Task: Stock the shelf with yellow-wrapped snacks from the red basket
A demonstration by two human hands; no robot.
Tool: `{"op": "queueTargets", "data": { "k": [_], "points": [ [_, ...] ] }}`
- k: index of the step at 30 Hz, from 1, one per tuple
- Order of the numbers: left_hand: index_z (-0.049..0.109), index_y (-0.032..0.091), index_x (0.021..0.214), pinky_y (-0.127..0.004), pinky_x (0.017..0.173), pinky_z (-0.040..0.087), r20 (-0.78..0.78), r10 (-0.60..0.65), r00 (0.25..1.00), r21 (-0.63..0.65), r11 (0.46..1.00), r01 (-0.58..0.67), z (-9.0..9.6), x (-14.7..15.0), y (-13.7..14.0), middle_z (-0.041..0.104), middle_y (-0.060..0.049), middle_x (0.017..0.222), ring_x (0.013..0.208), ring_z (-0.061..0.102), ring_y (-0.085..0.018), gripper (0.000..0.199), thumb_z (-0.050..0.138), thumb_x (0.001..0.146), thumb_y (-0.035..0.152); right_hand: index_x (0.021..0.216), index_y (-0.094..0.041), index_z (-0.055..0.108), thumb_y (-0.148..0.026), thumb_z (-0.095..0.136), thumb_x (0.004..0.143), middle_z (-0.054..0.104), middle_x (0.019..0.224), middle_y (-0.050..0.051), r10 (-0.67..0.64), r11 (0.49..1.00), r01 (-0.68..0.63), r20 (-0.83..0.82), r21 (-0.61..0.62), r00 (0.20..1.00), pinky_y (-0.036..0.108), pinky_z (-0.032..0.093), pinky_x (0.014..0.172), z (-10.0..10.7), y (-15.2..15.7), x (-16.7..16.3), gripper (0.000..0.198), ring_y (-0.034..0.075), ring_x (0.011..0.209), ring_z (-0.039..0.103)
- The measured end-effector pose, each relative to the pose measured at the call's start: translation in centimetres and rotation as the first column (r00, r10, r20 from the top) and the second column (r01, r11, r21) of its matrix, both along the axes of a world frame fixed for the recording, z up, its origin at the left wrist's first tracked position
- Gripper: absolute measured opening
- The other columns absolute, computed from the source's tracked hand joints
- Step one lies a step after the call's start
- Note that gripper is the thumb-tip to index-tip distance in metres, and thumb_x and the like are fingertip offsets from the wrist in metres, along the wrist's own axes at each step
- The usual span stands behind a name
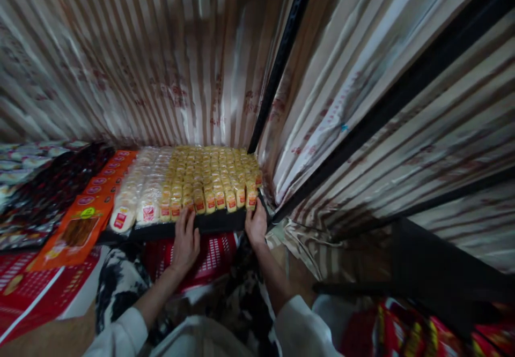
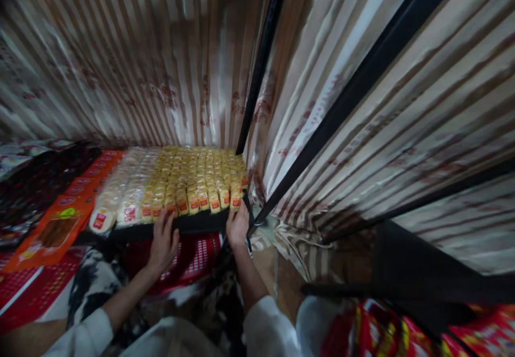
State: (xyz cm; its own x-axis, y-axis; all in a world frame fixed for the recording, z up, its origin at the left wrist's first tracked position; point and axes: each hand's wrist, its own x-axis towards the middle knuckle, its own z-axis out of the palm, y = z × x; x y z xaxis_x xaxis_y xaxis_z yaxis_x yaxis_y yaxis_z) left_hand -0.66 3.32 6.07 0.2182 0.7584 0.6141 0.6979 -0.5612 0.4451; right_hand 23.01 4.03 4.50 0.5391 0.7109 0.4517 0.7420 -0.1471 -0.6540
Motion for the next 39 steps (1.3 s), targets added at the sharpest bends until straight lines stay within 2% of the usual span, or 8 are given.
{"op": "queueTargets", "data": {
  "k": [6,11,15,21,24,27,33,39],
  "points": [
    [0.033,0.017,0.137,-0.049,0.106,0.036,-0.017,-0.069,0.997,-0.059,0.996,0.068,-0.3,1.7,-1.2,0.031,-0.016,0.143,0.135,0.028,-0.027,0.051,0.038,0.087,0.009,0.131,-0.01,0.042,-0.034,0.044,0.083,0.062,0.106,0.015,-0.045,0.999,0.044,-0.131,-0.007,0.99,0.04,0.046,0.088,-0.2,1.0,1.1,0.054,0.024,0.098,0.058],
    [0.036,0.015,0.135,-0.048,0.105,0.037,-0.028,-0.109,0.994,-0.094,0.99,0.105,-0.5,2.1,-1.7,0.032,-0.016,0.144,0.135,0.029,-0.026,0.05,0.037,0.086,0.007,0.131,-0.013,0.041,-0.035,0.047,0.082,0.062,0.101,0.012,-0.013,0.997,0.032,-0.255,0.069,0.967,0.038,0.047,0.086,-0.2,0.5,1.4,0.054,0.021,0.092,0.059],
    [0.039,0.017,0.132,-0.046,0.105,0.039,-0.008,-0.12,0.993,-0.096,0.988,0.119,-0.4,2.3,-1.9,0.036,-0.015,0.141,0.134,0.032,-0.024,0.049,0.036,0.085,0.005,0.13,-0.013,0.041,-0.034,0.047,0.083,0.059,0.101,0.011,0.048,0.988,0.005,-0.327,0.157,0.944,0.037,0.05,0.083,0.8,-0.3,0.9,0.052,0.019,0.089,0.06],
    [0.042,0.016,0.129,-0.044,0.103,0.041,0.023,-0.113,0.993,-0.137,0.984,0.115,-0.8,2.3,-2.2,0.043,-0.015,0.136,0.129,0.038,-0.022,0.046,0.034,0.086,0.005,0.125,-0.018,0.047,-0.034,0.044,0.087,0.055,0.106,0.011,0.174,0.973,-0.132,-0.23,0.189,0.958,0.038,0.05,0.084,3.6,-1.9,-3.1,0.042,0.02,0.092,0.058],
    [0.041,0.015,0.13,-0.044,0.104,0.041,0.034,-0.087,0.996,-0.173,0.981,0.091,-0.9,2.4,-2.2,0.044,-0.015,0.135,0.128,0.04,-0.021,0.044,0.034,0.087,0.007,0.122,-0.018,0.05,-0.031,0.045,0.087,0.057,0.102,0.01,0.317,0.947,-0.296,-0.218,0.127,0.923,0.037,0.051,0.083,3.8,-2.3,-6.1,0.037,0.019,0.089,0.059],
    [0.04,0.016,0.131,-0.043,0.104,0.041,0.043,-0.069,0.997,-0.191,0.979,0.076,-0.8,2.3,-2.0,0.044,-0.014,0.135,0.128,0.04,-0.021,0.046,0.033,0.087,0.007,0.119,-0.018,0.052,-0.027,0.045,0.086,0.058,0.102,0.011,0.399,0.917,-0.39,-0.244,0.087,0.884,0.035,0.052,0.081,3.2,-2.0,-8.7,0.035,0.019,0.088,0.06],
    [0.039,0.018,0.134,-0.046,0.105,0.039,0.064,-0.005,0.998,-0.185,0.983,0.017,-1.2,1.1,-1.4,0.041,-0.014,0.138,0.129,0.039,-0.022,0.047,0.035,0.088,0.01,0.115,-0.017,0.052,-0.02,0.043,0.083,0.059,0.104,0.011,0.463,0.885,-0.461,-0.248,0.072,0.851,0.034,0.051,0.084,2.4,0.0,-11.5,0.033,0.019,0.092,0.06],
    [0.041,0.017,0.133,-0.047,0.104,0.039,0.024,0.024,0.999,-0.192,0.981,-0.018,-1.8,0.7,-0.7,0.039,-0.015,0.14,0.129,0.038,-0.024,0.049,0.036,0.085,0.008,0.098,-0.019,0.053,-0.02,0.042,0.083,0.06,0.094,0.008,0.411,0.91,-0.415,-0.138,-0.002,0.901,0.036,0.049,0.081,1.9,1.1,-12.4,0.019,0.02,0.089,0.058]
  ]
}}
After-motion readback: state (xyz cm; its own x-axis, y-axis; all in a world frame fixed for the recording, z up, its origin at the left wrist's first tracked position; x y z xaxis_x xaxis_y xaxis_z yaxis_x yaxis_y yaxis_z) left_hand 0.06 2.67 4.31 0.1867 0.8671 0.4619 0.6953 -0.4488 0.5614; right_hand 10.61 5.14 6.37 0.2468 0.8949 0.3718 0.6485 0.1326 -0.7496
